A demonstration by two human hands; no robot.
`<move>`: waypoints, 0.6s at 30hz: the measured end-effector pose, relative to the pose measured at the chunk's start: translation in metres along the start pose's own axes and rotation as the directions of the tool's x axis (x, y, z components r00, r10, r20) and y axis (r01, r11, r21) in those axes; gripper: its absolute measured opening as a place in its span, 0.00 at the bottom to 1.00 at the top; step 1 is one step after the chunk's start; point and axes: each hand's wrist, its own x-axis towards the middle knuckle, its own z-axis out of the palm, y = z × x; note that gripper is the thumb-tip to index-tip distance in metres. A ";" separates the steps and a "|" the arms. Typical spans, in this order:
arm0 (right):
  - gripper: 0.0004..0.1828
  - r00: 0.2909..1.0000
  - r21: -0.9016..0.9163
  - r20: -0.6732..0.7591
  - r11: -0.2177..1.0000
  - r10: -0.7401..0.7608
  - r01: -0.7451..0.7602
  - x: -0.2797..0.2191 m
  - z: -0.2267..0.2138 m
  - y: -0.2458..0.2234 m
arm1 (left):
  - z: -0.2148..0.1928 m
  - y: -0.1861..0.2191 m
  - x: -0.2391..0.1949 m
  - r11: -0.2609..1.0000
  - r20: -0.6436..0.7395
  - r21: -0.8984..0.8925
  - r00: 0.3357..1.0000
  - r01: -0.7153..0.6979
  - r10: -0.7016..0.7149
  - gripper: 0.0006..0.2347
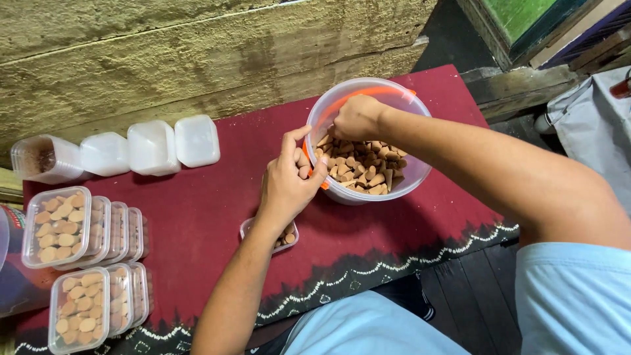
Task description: The person sorts small, cone-shaped snacks from a large plastic bucket into smaller rectangular plastic containers. They use both hands to pick up the snacks and place them into the containers, which are stacked on the table.
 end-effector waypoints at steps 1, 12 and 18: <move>0.13 1.000 -0.002 0.001 1.000 -0.001 0.001 0.001 -0.006 0.004 | 0.000 0.000 0.001 1.000 -0.001 -0.002 1.000 -0.001 0.001 0.23; 0.18 0.984 0.235 0.180 0.971 0.008 -0.051 0.002 -0.020 0.002 | -0.005 0.004 0.001 1.000 0.018 -0.017 1.000 -0.004 0.005 0.24; 0.12 0.981 -0.098 -0.124 0.986 -0.147 0.135 -0.013 -0.035 0.009 | -0.005 0.003 0.002 1.000 0.033 -0.012 0.999 0.007 -0.006 0.24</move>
